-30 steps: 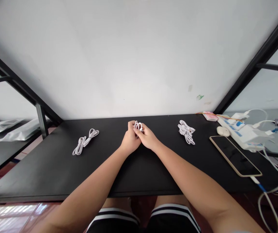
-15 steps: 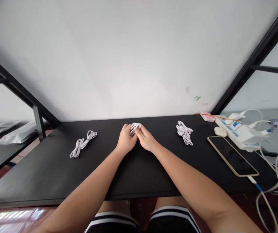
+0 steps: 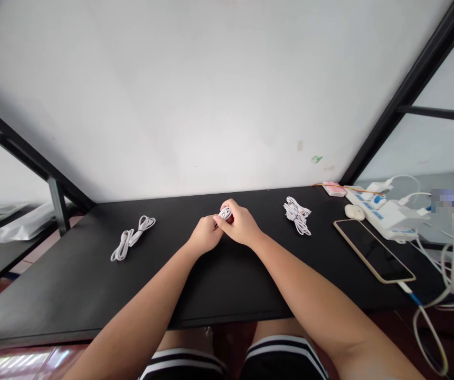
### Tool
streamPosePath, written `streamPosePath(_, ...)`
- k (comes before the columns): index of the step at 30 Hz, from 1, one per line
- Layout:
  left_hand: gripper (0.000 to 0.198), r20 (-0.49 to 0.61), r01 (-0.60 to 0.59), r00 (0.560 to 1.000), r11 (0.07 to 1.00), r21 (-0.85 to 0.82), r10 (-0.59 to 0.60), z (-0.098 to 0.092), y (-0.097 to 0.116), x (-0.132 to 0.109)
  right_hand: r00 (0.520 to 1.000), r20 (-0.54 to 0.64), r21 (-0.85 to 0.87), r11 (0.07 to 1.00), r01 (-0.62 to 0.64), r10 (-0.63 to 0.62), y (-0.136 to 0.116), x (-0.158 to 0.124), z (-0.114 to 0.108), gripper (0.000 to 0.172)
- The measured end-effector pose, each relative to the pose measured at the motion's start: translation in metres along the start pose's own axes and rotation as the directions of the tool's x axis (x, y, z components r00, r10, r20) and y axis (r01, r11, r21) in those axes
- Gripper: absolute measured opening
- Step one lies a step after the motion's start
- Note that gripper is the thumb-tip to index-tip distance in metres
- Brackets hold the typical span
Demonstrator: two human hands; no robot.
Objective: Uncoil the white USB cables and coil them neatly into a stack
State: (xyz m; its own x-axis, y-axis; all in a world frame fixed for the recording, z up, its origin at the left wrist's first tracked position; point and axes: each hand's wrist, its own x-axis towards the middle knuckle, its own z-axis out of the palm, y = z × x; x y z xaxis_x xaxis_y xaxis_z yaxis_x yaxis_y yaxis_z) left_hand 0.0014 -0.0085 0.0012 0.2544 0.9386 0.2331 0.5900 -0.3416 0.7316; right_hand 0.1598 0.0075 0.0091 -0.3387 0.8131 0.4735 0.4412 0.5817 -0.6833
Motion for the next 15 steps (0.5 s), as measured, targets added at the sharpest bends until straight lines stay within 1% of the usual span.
streamPosePath(3, 0.024, 0.060, 0.011, 0.998, 1.000, -0.019, -0.010, -0.001, 0.003, -0.001, 1.000, 0.009, -0.008, 1.000, 0.014, -0.014, 0.001, 0.000, -0.003, 0.016)
streamPosePath(7, 0.031, 0.128, -0.003, 0.992, 0.989, -0.149, 0.022, -0.001, 0.005, -0.003, 1.000, 0.000, -0.009, 1.000, -0.010, 0.010, 0.006, 0.003, -0.007, 0.010)
streamPosePath(9, 0.036, 0.163, -0.004, 0.986, 0.984, -0.176, 0.034, 0.000, 0.005, -0.004, 1.000, 0.001, 0.004, 1.000, -0.026, 0.026, 0.007, 0.003, -0.009, 0.009)
streamPosePath(12, 0.043, 0.196, -0.014, 0.980, 0.992, -0.125, 0.039, -0.001, 0.004, -0.005, 1.000, 0.013, 0.028, 0.999, -0.021, 0.021, 0.008, 0.004, -0.011, 0.010)
streamPosePath(13, 0.043, 0.194, -0.036, 0.980, 0.996, -0.078, 0.051, -0.002, 0.003, -0.005, 1.000, 0.003, 0.030, 0.999, -0.021, 0.021, 0.008, 0.004, -0.012, 0.011)
streamPosePath(15, 0.043, 0.170, -0.106, 0.981, 0.993, 0.045, 0.097, -0.003, 0.001, -0.006, 0.998, -0.056, 0.020, 0.999, -0.029, 0.030, 0.010, 0.005, -0.015, 0.013)
